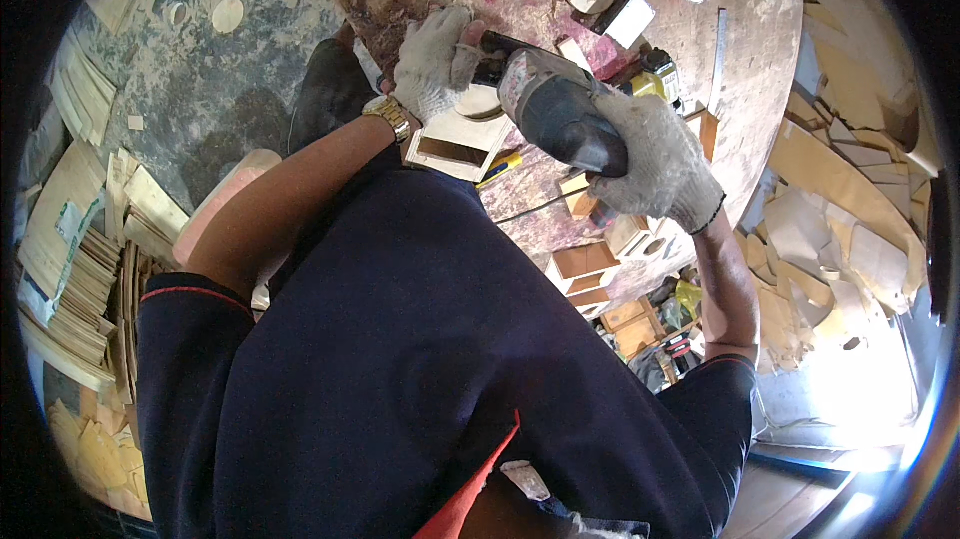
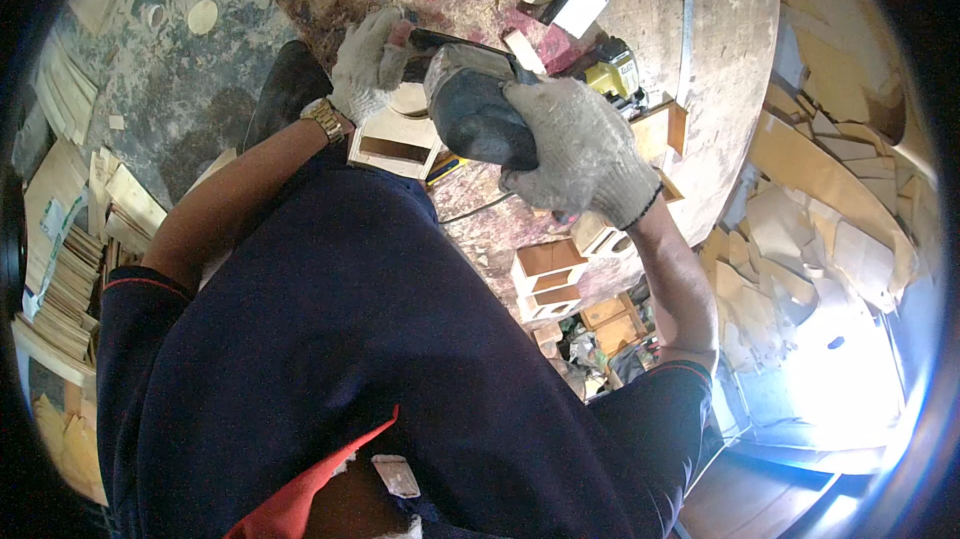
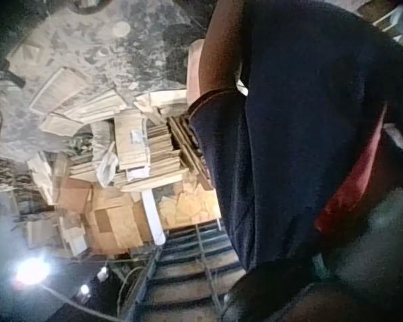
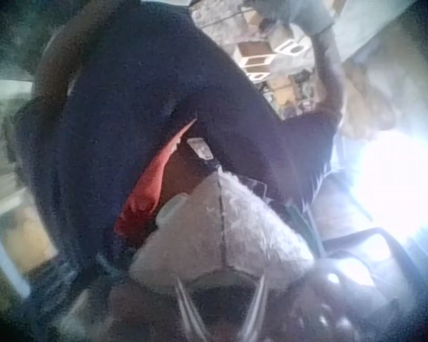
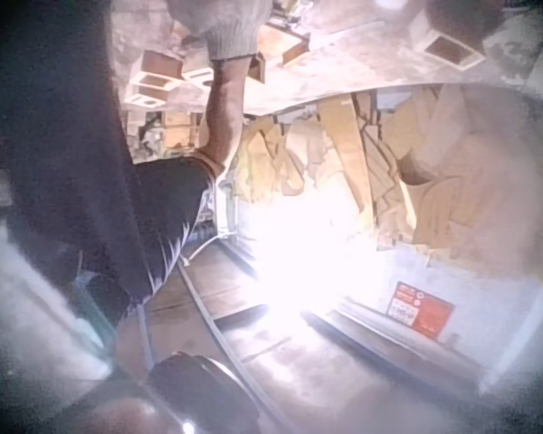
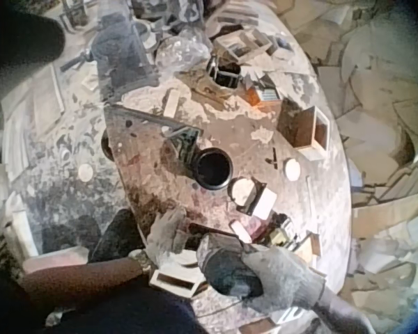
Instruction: The person uses a jigsaw to cut a circular opening in a small wooden box, then sands the edges with a sanding block. They place a circular wooden piece into the opening and use a drill to fasten it. The person repeats similar steps on another wooden box, cutting, sanding, and drilling components together.
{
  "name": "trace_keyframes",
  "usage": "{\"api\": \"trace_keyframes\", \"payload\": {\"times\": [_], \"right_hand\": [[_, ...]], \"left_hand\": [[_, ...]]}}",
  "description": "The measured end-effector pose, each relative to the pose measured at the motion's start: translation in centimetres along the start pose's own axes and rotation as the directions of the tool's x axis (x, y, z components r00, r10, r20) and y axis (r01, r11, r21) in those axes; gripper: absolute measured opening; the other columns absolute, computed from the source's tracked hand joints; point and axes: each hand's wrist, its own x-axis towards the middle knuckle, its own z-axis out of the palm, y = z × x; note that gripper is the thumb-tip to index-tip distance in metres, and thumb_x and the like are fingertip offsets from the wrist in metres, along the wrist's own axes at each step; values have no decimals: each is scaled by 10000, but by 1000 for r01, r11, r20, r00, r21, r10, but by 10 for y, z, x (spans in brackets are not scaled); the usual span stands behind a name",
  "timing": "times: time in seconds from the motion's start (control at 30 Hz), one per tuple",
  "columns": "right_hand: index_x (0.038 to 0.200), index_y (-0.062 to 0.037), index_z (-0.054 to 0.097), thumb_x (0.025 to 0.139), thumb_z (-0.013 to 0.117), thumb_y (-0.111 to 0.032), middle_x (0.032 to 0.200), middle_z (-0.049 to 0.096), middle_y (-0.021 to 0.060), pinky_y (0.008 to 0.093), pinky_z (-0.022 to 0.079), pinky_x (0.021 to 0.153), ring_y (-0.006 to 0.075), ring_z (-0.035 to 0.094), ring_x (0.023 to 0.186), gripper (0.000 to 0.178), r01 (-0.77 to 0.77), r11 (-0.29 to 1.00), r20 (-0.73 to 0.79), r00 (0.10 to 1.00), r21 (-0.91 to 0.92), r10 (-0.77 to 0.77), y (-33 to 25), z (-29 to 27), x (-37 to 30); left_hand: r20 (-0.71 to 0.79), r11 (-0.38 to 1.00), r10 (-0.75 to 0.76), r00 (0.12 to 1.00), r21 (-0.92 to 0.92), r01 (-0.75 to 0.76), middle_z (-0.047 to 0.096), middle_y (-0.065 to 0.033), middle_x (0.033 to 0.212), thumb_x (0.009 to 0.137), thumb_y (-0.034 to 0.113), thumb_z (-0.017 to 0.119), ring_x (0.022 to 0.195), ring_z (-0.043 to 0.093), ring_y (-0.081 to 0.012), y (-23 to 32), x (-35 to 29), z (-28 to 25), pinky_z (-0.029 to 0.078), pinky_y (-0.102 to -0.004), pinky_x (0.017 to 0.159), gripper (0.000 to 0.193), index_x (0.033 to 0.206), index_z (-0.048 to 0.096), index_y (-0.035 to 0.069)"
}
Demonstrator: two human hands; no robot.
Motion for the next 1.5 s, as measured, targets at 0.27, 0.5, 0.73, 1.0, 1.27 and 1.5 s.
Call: {"api": "trace_keyframes", "payload": {"times": [0.27,0.5,0.73,1.0,1.27,1.5], "right_hand": [[1097,-20,653,650,815,-278,915,695,216,505,557,832,429,693,909,540,10,1000,-53,999,14,-9,4,7,4],[1061,-10,653,645,802,-267,900,688,230,509,544,810,440,691,886,511,-82,990,-40,995,114,87,7,10,-5],[1110,-13,659,647,810,-274,944,697,228,503,546,832,435,687,926,553,-36,995,-93,995,95,45,6,14,-1],[1165,-4,651,660,813,-279,968,699,230,505,548,867,430,683,963,597,-63,996,-57,996,62,67,5,9,2],[1171,-17,651,662,824,-307,993,706,223,504,552,904,410,679,1013,611,-59,997,-34,998,43,60,2,7,4],[1061,-24,655,661,779,-244,831,682,219,495,561,772,436,697,840,472,-30,994,-130,990,110,44,-7,13,-14]], "left_hand": [[-90,996,93,992,3,-93,638,-135,1155,978,271,615,1070,613,-407,-20,8,18,422,-537,954,299,1240,598,127],[-27,994,102,994,49,-101,615,-160,1304,955,238,613,1182,590,-427,-17,1,10,401,-544,1060,429,1364,551,123],[-77,994,87,993,74,-81,642,-179,1255,1028,328,545,1140,602,-446,-13,7,8,407,-580,1042,354,1312,579,119],[-127,997,81,989,-9,-82,662,-173,1162,1084,369,465,1075,616,-457,-5,7,7,419,-599,992,327,1229,599,109],[-118,995,69,991,-62,-77,653,-167,1038,1084,436,456,983,619,-449,-10,7,8,430,-562,930,374,1114,622,103],[-162,993,121,979,3,-122,667,-183,1113,1085,418,398,1073,616,-442,-18,12,14,442,-560,915,398,1155,615,92]]}}
